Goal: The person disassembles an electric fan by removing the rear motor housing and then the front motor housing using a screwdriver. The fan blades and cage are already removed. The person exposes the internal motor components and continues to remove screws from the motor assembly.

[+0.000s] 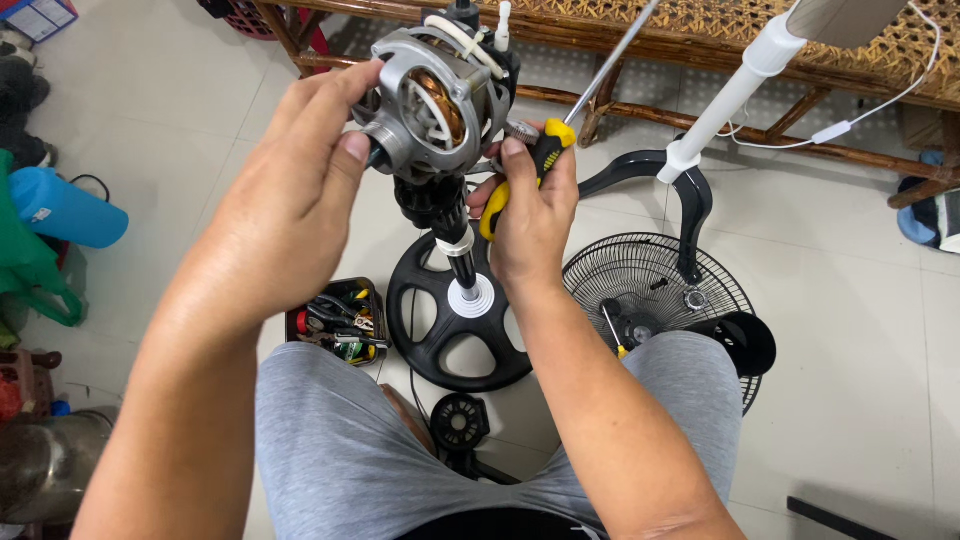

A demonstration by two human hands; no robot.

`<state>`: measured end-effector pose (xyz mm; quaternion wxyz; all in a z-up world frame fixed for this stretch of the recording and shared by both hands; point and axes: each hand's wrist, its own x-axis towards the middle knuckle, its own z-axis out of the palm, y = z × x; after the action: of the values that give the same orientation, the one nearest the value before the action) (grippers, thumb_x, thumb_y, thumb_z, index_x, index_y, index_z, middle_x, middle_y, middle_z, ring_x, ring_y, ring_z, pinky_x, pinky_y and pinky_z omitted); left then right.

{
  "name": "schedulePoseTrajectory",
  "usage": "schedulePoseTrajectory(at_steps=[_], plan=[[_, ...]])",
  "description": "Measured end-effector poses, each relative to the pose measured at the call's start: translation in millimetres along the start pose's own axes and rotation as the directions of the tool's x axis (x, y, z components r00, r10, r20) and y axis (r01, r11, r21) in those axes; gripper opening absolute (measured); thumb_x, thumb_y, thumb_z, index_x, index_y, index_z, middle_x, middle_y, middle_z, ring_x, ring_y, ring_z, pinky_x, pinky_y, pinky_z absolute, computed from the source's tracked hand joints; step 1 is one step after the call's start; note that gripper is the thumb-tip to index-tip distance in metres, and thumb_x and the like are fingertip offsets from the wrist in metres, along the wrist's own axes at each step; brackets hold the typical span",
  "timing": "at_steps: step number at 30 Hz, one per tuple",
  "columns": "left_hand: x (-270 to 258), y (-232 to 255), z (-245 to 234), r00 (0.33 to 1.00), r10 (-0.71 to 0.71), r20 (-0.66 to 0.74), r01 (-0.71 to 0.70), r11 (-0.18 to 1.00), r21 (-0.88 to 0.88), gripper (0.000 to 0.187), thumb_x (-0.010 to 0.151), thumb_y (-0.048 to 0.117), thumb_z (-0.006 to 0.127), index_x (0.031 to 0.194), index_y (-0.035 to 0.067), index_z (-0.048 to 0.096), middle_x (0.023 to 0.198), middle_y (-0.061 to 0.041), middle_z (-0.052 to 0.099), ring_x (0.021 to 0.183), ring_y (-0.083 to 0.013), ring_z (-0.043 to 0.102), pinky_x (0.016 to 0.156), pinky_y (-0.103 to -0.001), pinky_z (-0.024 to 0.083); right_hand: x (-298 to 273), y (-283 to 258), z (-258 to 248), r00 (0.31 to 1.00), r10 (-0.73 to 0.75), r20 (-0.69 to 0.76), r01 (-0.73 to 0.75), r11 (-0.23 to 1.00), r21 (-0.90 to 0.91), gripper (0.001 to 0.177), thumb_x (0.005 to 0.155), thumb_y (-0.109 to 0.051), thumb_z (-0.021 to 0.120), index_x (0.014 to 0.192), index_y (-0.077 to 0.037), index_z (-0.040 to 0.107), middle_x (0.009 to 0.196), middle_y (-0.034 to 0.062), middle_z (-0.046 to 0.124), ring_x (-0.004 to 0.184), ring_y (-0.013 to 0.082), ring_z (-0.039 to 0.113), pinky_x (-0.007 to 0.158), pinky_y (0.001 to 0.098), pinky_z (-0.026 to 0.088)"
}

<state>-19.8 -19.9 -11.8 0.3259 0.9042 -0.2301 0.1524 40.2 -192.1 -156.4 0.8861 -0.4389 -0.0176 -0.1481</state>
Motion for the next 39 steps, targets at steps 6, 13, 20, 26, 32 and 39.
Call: schedulePoseTrajectory(at_steps=[6,13,20,26,32,39], plan=[[-8.3,23.5,32.6,0.992,-0.071,-0.101,0.067,0.997,-0.046,0.052,0.110,0.013,0.052,0.158,-0.002,0.036,0.165,-0.027,0.027,0.154,-0.0448,0.032,0.125,-0.044,0.032,30.2,7.9,-5.5,0.997,0.048,0.060,-0.046,0.999,-0.023,0.024,0.100,-0.011,0.063,0.118,-0.004,0.050,0.088,0.0104,0.065,0.052,0.0182,0.061,0.044,0.0301,0.049],[-31.6,-3.0,52.4,0.920,-0.122,-0.372,0.033,0.971,-0.238,0.048,0.114,0.018,0.052,0.157,0.003,0.036,0.163,-0.018,0.040,0.147,-0.0305,0.046,0.122,-0.042,0.038,84.4,16.9,-8.4,0.943,0.317,0.103,-0.289,0.932,-0.221,0.025,0.091,-0.004,0.066,0.114,-0.004,0.056,0.079,0.0110,0.065,0.052,0.0184,0.063,0.043,0.0310,0.052],[15.4,-129.0,82.8,0.835,-0.490,-0.249,0.055,0.525,-0.849,0.060,0.088,0.002,0.045,0.147,0.015,0.044,0.137,-0.010,0.058,0.120,-0.0210,0.054,0.098,-0.035,0.046,117.1,53.3,-2.1,0.801,0.245,0.546,-0.074,0.946,-0.316,0.023,0.094,-0.008,0.070,0.117,-0.002,0.067,0.096,0.0131,0.070,0.072,0.0197,0.067,0.058,0.0337,0.053],[64.2,-157.4,134.6,0.895,-0.358,0.266,0.314,0.083,-0.946,0.053,0.097,0.016,0.050,0.150,0.017,0.047,0.106,-0.008,0.070,0.083,-0.0164,0.066,0.068,-0.031,0.054,143.3,44.5,-27.8,0.791,0.432,0.434,-0.256,0.877,-0.406,0.025,0.101,-0.018,0.067,0.121,-0.002,0.068,0.100,0.0140,0.070,0.073,0.0204,0.069,0.056,0.0341,0.053],[70.7,-155.8,132.1,0.953,-0.198,0.227,0.211,-0.100,-0.972,0.037,0.104,0.015,0.046,0.139,0.008,0.054,0.114,-0.011,0.068,0.095,-0.0213,0.071,0.080,-0.042,0.063,116.2,-30.6,-39.0,0.915,0.399,-0.057,-0.365,0.760,-0.538,0.029,0.094,-0.002,0.065,0.116,-0.014,0.051,0.088,0.0102,0.066,0.060,0.0188,0.065,0.048,0.0319,0.053],[57.2,-150.6,118.3,0.935,-0.284,0.214,0.160,-0.203,-0.966,0.035,0.105,0.031,0.040,0.132,0.013,0.053,0.112,-0.007,0.068,0.100,-0.0203,0.069,0.087,-0.046,0.060,-11.0,-111.4,28.2,0.956,0.011,0.292,0.203,0.692,-0.693,0.031,0.099,-0.018,0.075,0.119,-0.007,0.053,0.092,0.0030,0.063,0.059,0.0133,0.059,0.048,0.0288,0.049]])
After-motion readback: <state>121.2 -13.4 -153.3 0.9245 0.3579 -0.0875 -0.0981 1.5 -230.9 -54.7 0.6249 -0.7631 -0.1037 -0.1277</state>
